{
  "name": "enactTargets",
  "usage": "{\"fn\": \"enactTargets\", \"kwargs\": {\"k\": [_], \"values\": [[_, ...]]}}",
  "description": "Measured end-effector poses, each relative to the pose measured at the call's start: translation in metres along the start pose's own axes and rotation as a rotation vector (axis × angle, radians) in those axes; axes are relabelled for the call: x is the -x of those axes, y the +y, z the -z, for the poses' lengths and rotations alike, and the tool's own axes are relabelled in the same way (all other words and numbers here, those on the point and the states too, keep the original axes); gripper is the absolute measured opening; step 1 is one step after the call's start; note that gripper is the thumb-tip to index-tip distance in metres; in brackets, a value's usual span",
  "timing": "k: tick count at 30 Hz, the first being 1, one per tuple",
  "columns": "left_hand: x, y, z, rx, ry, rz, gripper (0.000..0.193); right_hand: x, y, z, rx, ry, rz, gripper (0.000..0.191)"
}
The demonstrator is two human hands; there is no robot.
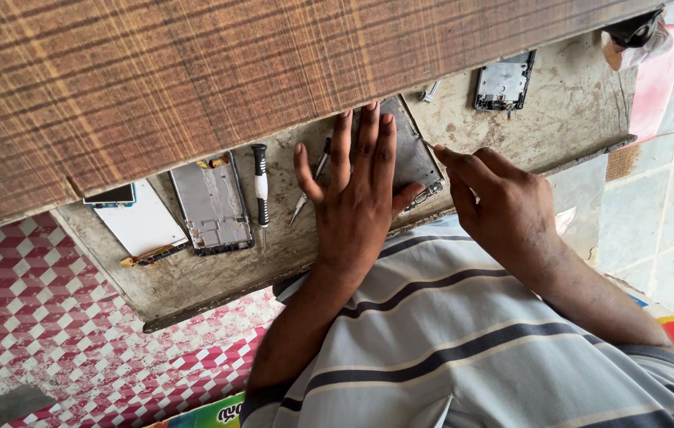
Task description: The person uses a screwdriver to remove and reinsert screws from a disassembled mobile phone on a workbench. They repeatedly adjust the phone's position and handle small components while working on the device.
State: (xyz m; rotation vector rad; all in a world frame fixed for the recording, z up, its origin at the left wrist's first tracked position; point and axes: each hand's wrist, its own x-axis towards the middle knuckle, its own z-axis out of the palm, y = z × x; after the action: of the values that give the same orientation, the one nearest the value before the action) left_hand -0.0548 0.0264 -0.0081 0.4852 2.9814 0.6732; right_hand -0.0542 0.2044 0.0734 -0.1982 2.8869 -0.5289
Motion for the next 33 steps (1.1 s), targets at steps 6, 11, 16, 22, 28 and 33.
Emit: {"fn": "enactTargets", "kwargs": {"k": [6, 11, 16, 22, 28, 33], "values": [[-0.006, -0.001, -0.002, -0.043, -0.026, -0.004, 0.085, -0.010, -0.006, -0.001, 0.073, -0.018, -0.006, 0.030], [-0.010, -0.004, -0.006, -0.083, -0.025, -0.014, 0.081, -0.020, -0.007, -0.005, 0.075, -0.035, -0.007, 0.026], [-0.010, -0.003, -0.004, -0.098, -0.040, -0.005, 0.078, -0.023, 0.001, -0.005, -0.007, -0.010, 0.021, 0.029], [-0.026, 0.008, 0.011, -0.106, 0.008, -0.055, 0.077, -0.020, 0.024, -0.006, -0.062, 0.137, 0.158, 0.041], [-0.021, 0.027, 0.022, -0.095, 0.109, -0.083, 0.075, 0.001, 0.037, -0.004, -0.277, 0.078, -0.006, 0.036], [-0.023, 0.034, 0.016, -0.126, 0.166, -0.131, 0.076, 0.013, 0.060, -0.002, -0.628, 0.260, 0.208, 0.046]]}}
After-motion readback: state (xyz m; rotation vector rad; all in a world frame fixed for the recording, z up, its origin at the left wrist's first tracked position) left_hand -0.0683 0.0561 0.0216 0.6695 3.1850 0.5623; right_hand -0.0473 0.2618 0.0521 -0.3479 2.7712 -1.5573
